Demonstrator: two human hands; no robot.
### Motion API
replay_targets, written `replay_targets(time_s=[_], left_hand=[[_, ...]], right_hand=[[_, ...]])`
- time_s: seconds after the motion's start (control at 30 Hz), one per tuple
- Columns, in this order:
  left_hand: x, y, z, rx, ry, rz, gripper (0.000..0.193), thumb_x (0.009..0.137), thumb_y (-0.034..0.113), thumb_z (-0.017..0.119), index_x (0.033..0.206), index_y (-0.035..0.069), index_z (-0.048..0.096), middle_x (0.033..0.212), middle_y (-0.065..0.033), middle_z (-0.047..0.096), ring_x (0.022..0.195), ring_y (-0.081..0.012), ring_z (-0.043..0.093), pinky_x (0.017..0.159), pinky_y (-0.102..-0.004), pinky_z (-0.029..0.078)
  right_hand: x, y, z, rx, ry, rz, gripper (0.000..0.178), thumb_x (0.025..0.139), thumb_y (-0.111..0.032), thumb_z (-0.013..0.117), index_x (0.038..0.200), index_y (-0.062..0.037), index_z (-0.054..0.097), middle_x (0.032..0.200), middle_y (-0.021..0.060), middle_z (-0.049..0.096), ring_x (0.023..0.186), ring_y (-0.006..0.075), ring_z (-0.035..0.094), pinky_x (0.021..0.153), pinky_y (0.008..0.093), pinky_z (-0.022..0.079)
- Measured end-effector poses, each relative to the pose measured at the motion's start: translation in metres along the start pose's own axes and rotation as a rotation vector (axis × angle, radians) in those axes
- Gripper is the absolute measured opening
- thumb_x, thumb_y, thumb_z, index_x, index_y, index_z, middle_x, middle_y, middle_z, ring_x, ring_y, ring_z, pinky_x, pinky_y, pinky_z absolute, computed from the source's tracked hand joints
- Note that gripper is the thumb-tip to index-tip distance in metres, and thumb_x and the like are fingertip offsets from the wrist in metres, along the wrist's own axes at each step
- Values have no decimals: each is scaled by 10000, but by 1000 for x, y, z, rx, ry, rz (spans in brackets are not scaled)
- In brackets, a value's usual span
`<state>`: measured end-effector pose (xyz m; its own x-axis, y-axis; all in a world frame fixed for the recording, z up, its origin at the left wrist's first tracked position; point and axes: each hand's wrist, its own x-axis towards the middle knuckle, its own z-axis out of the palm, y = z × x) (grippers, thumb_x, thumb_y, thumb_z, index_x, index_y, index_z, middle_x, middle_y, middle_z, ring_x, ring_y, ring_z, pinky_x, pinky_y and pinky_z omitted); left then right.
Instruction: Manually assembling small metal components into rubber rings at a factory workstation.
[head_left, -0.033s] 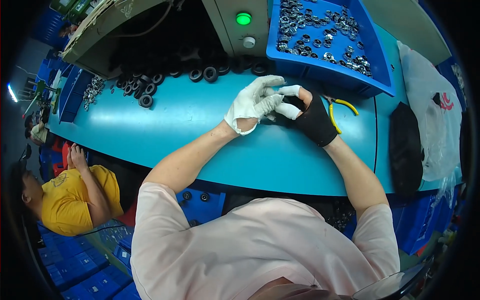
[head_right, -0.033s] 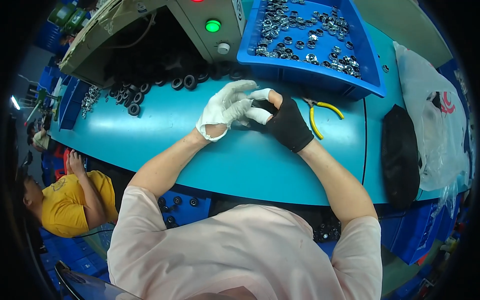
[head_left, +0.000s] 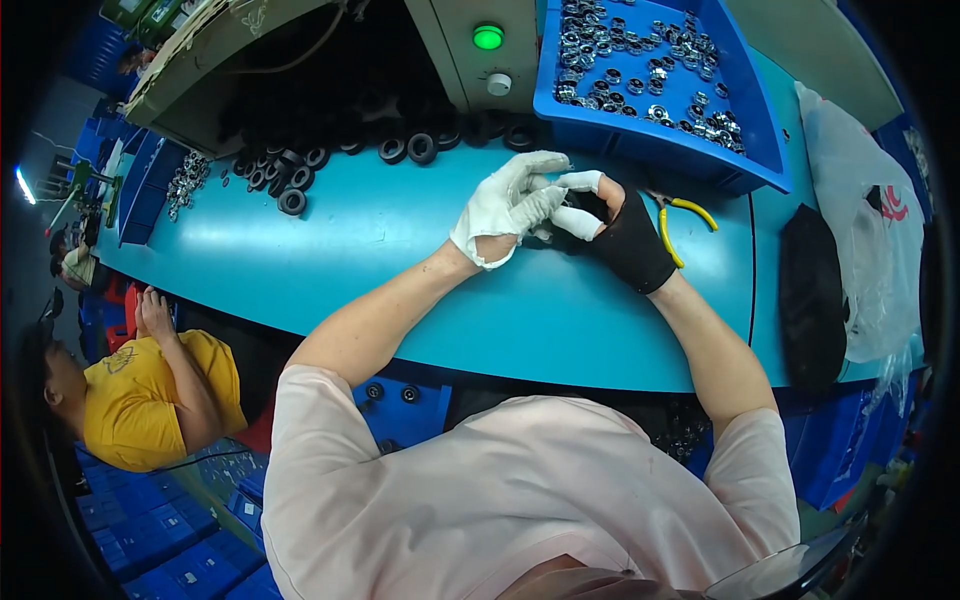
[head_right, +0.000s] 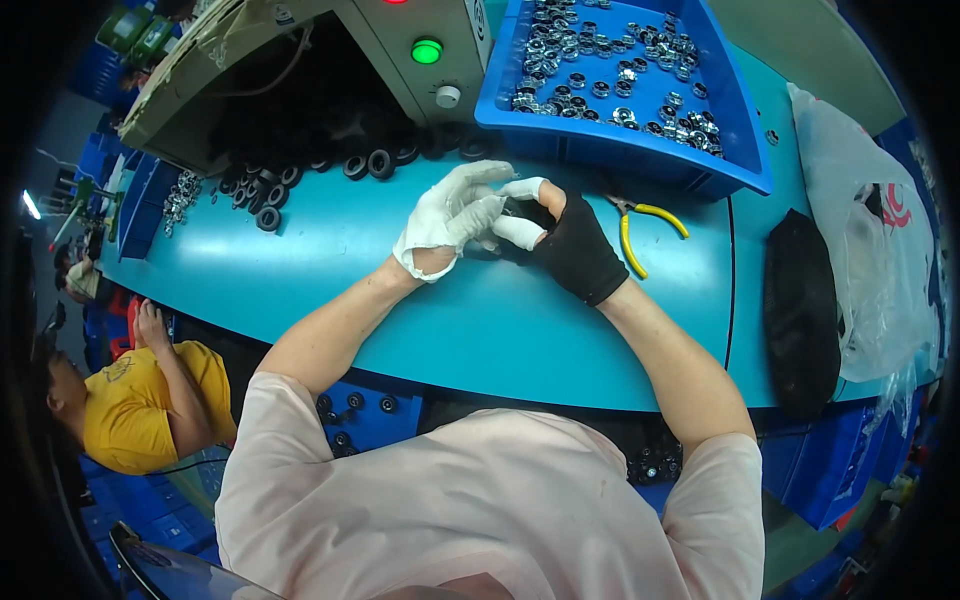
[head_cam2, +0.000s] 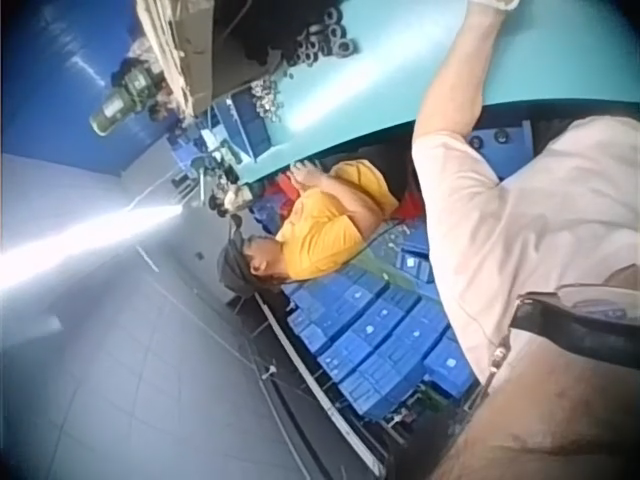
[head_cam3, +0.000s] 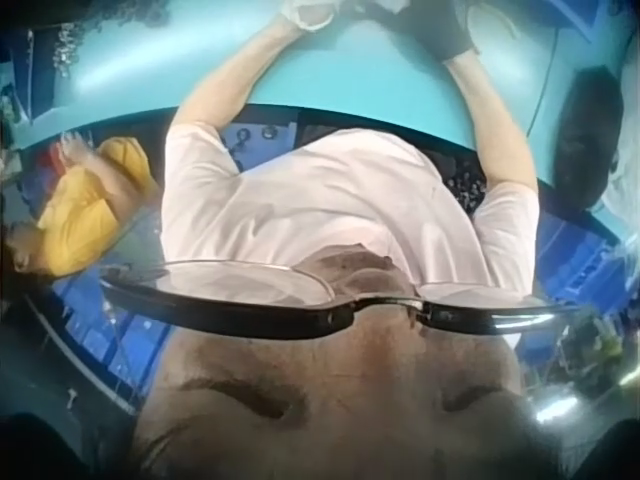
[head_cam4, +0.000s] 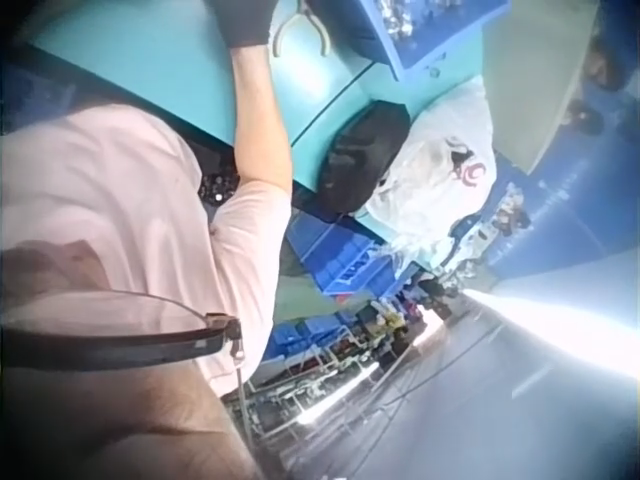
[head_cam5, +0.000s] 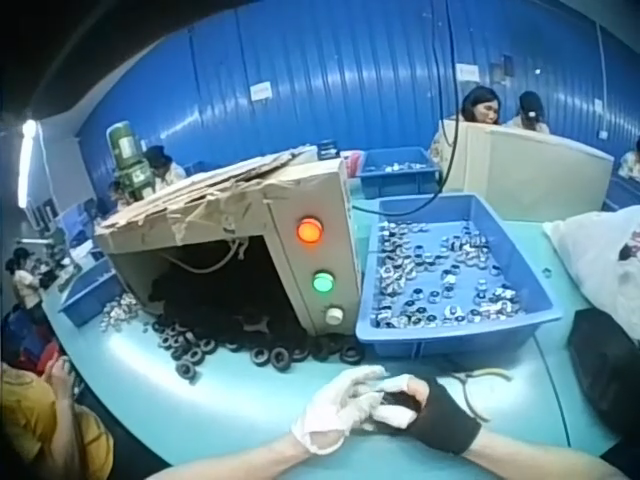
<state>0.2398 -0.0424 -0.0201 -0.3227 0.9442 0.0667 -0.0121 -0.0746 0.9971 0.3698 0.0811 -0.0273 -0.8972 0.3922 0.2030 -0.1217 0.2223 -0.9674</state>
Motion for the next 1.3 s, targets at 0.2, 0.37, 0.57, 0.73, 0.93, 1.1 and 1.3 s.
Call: replay_targets(time_s=[0.2, 0.37, 0.57, 0.73, 0.93, 1.1, 1.3], left_hand=[[-1, 0, 0, -97, 26, 19, 453, 873, 162, 623, 1254, 3, 436, 978, -82, 562, 779, -109, 557, 663, -237, 501], [0, 2, -3, -11, 10, -42, 480, 818, 83, 653, 1246, 15, 446, 909, -69, 570, 749, -102, 539, 679, -239, 487], [-5, 1, 6, 175, 118, 56, 506, 782, -7, 633, 1246, 16, 432, 879, -65, 526, 781, -118, 547, 708, -256, 466], [-5, 3, 8, 179, 137, 62, 503, 789, -5, 629, 1248, 8, 423, 886, -65, 516, 784, -110, 541, 702, -247, 467], [3, 5, -7, -170, 33, -123, 502, 861, 141, 619, 1285, -7, 394, 916, -73, 548, 769, -116, 557, 658, -231, 471], [1, 5, -9, -214, -9, -95, 542, 882, 217, 602, 1313, -3, 358, 871, -52, 530, 714, -100, 545, 637, -233, 470], [3, -1, -8, -319, 1, -139, 557, 876, 240, 617, 1311, 3, 363, 857, -44, 524, 697, -91, 541, 616, -226, 479]], right_hand=[[-1, 0, -6, -47, -137, 14, 383, 807, -40, 651, 1168, -27, 523, 1061, 62, 602, 960, 115, 577, 850, 266, 469], [-2, 2, -5, -85, -98, 50, 393, 781, -61, 671, 1144, -2, 532, 1002, 109, 624, 921, 182, 610, 821, 295, 480], [-15, -19, 14, -366, 61, 13, 364, 766, -70, 655, 1092, 47, 542, 912, 200, 639, 826, 271, 645, 730, 350, 503], [-19, -16, 14, -511, 133, -137, 335, 770, -58, 643, 1074, 47, 551, 887, 198, 643, 787, 284, 654, 697, 342, 511], [-2, -11, -3, 140, -20, 179, 313, 786, -73, 676, 1069, 2, 567, 935, 91, 652, 858, 157, 630, 772, 270, 497], [0, -4, -4, 227, -74, 184, 292, 792, -77, 685, 1058, -22, 577, 943, 59, 648, 858, 119, 618, 804, 264, 494], [0, 1, -2, 289, -67, 208, 288, 789, -90, 696, 1046, -33, 581, 943, 50, 641, 833, 107, 616, 798, 256, 497]])
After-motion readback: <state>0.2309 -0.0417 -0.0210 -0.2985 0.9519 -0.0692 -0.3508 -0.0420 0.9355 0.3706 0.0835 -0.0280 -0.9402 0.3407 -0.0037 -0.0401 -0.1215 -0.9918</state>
